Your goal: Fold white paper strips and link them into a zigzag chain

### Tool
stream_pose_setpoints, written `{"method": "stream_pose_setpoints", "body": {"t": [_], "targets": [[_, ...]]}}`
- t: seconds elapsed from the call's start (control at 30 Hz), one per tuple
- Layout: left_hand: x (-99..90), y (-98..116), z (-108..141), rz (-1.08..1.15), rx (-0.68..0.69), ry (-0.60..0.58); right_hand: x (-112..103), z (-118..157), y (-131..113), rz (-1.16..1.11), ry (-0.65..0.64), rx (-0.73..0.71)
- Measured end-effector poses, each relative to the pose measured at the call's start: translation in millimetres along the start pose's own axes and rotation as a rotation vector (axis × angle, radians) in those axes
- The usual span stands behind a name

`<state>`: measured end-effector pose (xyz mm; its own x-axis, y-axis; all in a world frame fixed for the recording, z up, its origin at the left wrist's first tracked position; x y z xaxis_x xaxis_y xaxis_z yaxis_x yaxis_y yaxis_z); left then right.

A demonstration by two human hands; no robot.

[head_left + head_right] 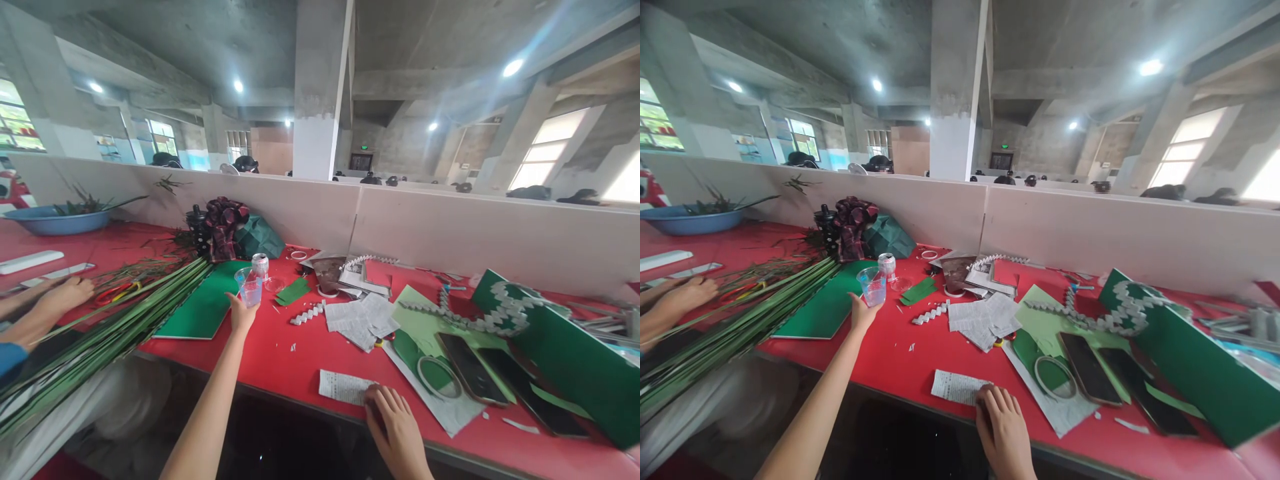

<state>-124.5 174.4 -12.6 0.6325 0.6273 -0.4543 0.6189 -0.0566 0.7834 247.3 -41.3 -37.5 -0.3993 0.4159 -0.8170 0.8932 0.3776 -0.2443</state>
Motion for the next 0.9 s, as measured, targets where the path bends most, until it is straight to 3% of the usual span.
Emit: {"method": "stream_pose_setpoints", "body": {"t": [0.1,0.17,0.2,0.23,0.3,0.37,0.43,0.57,0.9], "targets": [[-11.4,32.6,46.1,0.034,0.074,0.079,-0.5,1.7,1.8,0.022,-0.01,-0.003],[-17.5,66.0,95.2,0.099,0.3,0.126,-0.9,2.1,1.7,0.037,-0.033,-0.011],[-17.7,82.4,123.0,0.114,0.421,0.088,-0.9,2.1,1.3,0.04,-0.048,-0.011],[-15.6,97.2,151.5,0.114,0.552,-0.008,-0.9,2.0,0.8,0.04,-0.06,-0.008],[-4.3,119.1,207.1,0.049,0.846,-0.39,-0.5,1.6,-0.6,0.036,-0.068,0.001],[4.2,125.1,246.8,-0.022,0.987,-0.668,-0.3,1.3,-1.9,0.03,-0.051,0.015],[7.4,122.0,261.3,-0.103,0.945,-0.715,-0.7,1.4,-3.4,0.025,-0.021,0.032],[4.9,113.8,254.6,-0.212,0.839,-0.644,-3.4,3.3,-7.9,0.017,0.019,0.065],[0.0,107.1,263.8,-0.193,0.787,-0.493,0.9,22.1,-15.2,-0.046,0.014,0.043]]}}
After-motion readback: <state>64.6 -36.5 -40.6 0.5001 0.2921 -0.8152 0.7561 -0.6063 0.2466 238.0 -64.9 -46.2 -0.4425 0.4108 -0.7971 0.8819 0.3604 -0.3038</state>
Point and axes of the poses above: each hand's wrist, its own z-axis away from the middle knuckle, its own x-axis out of the palm, y = z × x, the point moved 3 cm from there along -z, towards the middle knuckle, and after that the axes turned 3 degrees about x, right-handed, at the moved point
